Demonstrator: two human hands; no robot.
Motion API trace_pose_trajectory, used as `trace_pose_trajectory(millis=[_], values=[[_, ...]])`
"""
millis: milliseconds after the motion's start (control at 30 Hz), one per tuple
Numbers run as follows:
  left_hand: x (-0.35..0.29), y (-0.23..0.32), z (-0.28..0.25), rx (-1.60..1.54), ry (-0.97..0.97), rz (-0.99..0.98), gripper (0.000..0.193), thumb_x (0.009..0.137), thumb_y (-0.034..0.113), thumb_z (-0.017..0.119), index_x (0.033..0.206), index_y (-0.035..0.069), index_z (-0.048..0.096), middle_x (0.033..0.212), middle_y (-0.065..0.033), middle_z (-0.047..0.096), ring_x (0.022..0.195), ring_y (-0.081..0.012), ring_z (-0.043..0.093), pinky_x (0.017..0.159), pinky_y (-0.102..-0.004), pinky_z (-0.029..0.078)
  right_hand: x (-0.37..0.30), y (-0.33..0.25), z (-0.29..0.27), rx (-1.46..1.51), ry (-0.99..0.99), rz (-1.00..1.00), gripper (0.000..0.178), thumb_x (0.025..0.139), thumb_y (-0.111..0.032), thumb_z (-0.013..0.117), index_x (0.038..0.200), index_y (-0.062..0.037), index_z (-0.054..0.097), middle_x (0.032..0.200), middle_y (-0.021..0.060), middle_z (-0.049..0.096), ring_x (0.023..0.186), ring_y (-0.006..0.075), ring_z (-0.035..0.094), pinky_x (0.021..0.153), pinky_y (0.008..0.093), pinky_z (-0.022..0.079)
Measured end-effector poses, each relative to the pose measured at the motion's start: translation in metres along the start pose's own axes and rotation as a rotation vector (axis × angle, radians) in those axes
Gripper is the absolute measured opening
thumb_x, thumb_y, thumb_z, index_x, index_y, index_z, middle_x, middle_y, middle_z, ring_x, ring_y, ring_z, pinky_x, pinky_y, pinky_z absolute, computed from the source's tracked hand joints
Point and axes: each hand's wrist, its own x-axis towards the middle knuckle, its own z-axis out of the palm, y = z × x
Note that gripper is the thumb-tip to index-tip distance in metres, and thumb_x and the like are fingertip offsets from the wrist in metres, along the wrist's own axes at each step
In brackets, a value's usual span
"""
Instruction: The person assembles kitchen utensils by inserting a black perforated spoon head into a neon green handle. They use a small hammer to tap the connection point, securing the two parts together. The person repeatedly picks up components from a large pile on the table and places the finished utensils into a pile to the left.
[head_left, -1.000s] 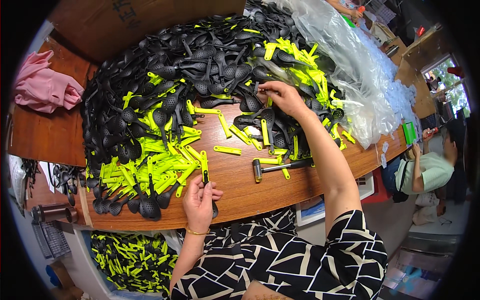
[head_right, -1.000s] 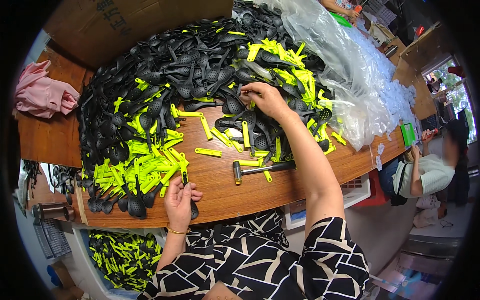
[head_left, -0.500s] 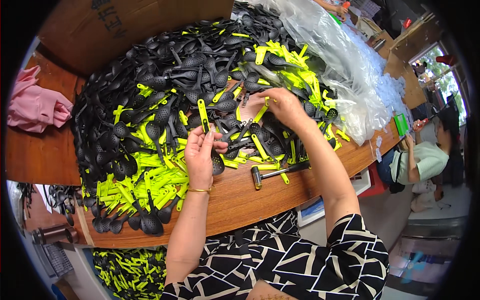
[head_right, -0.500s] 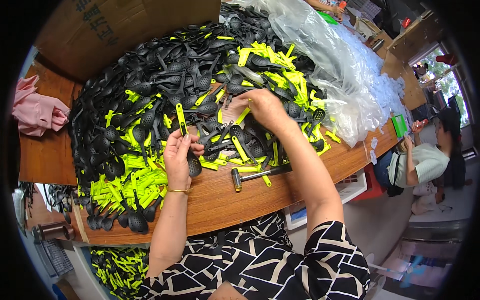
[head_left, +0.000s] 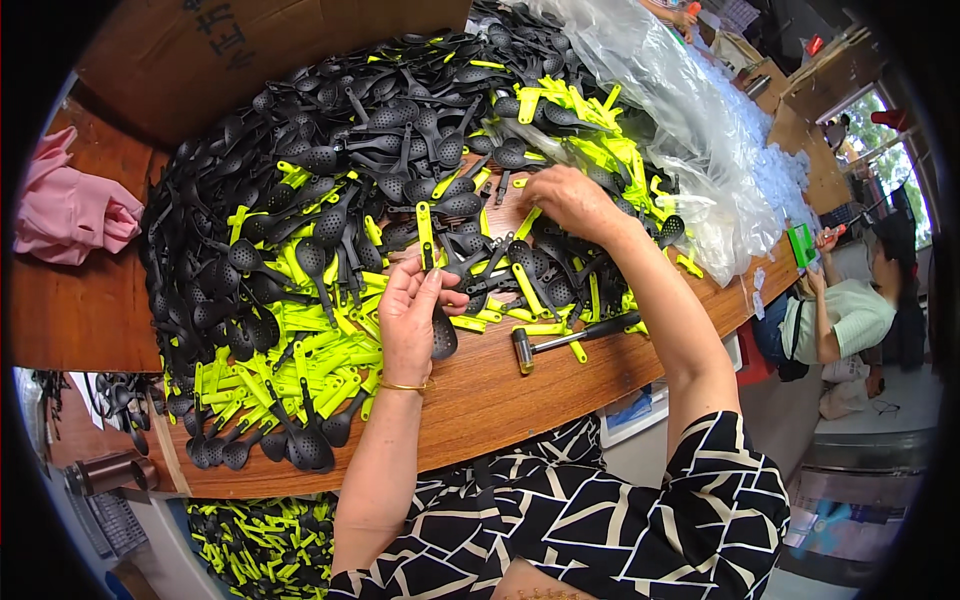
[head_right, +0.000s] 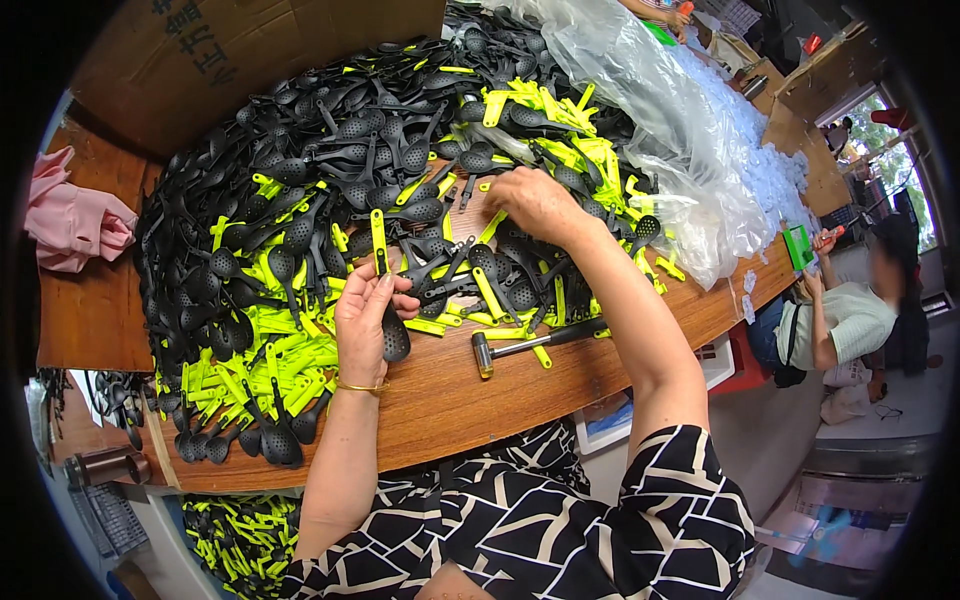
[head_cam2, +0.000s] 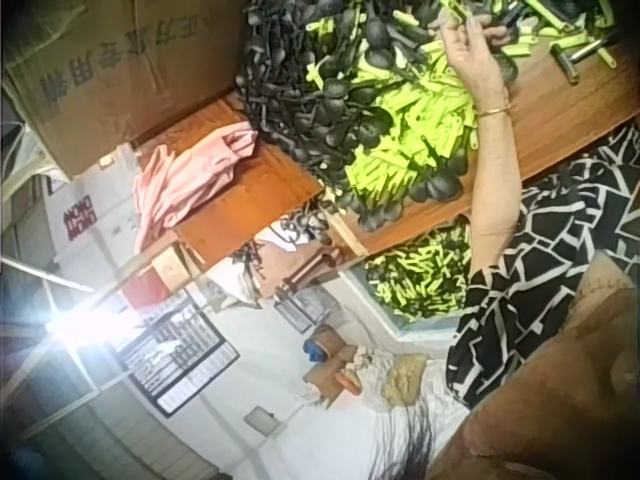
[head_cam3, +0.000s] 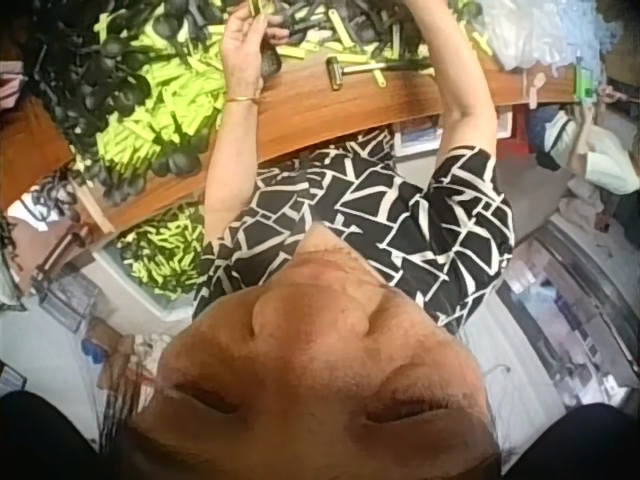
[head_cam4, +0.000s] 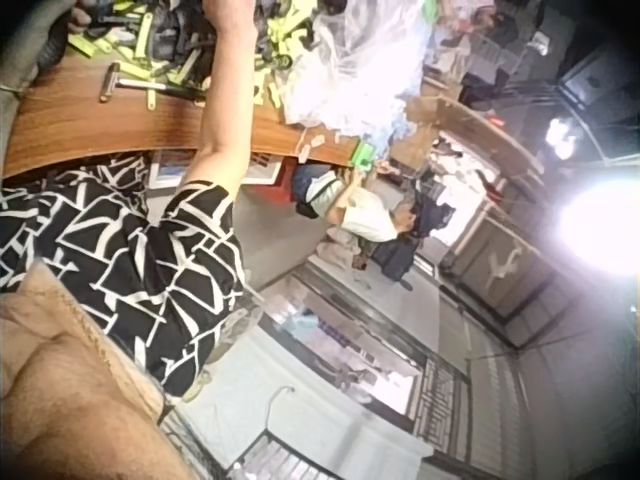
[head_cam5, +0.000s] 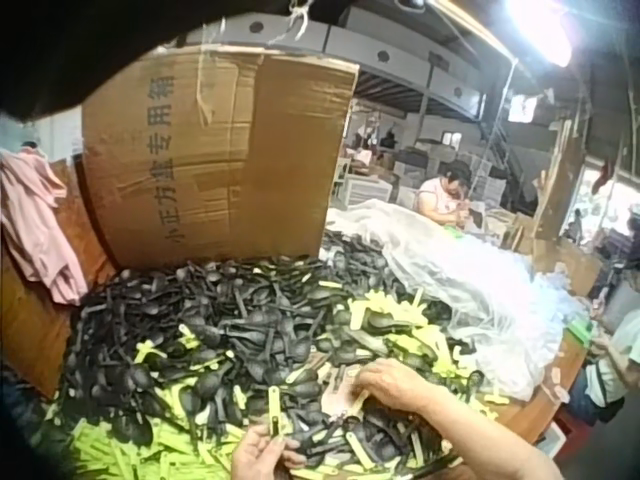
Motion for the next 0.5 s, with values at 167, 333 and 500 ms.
trace_pose_trajectory(millis=[167, 333, 500], values=[[0.000, -0.001, 0.003, 0.051, -0.003, 0.004, 0.022, 0.108, 0.013, 0.061, 0.127, 0.002, 0.058, 0.103, -0.0114, 0.073, 0.078, -0.0157, 0.073, 0.069, -0.0291, 0.061, -0.014, -0.029, 0.007, 0.011, -0.036, -0.100, 0.025, 0.081, -0.009, 0.073, 0.105, -0.0089, 0.072, 0.110, 0.0094, 0.072, 0.106, 0.0308, 0.070, 0.093, 0.0445, 0.056], [0.000, -0.005, 0.003, 0.095, -0.032, -0.015, 0.026, 0.109, 0.012, 0.059, 0.133, 0.001, 0.057, 0.109, -0.0125, 0.073, 0.084, -0.0149, 0.073, 0.074, -0.0278, 0.061, -0.016, -0.030, 0.016, -0.100, 0.111, 0.012, 0.018, 0.080, -0.012, 0.073, 0.093, -0.0065, 0.063, 0.097, 0.0120, 0.068, 0.095, 0.0343, 0.071, 0.082, 0.0457, 0.059], [-0.001, -0.007, 0.004, 0.128, -0.079, 0.003, 0.031, 0.109, 0.015, 0.060, 0.138, 0.003, 0.058, 0.116, -0.0118, 0.073, 0.091, -0.0152, 0.074, 0.079, -0.0274, 0.061, 0.013, -0.105, 0.010, 1.005, 0.532, 0.318, 0.031, 0.095, -0.007, 0.071, 0.125, -0.0084, 0.064, 0.101, 0.0069, 0.069, 0.095, 0.0180, 0.071, 0.084, 0.0334, 0.058]])
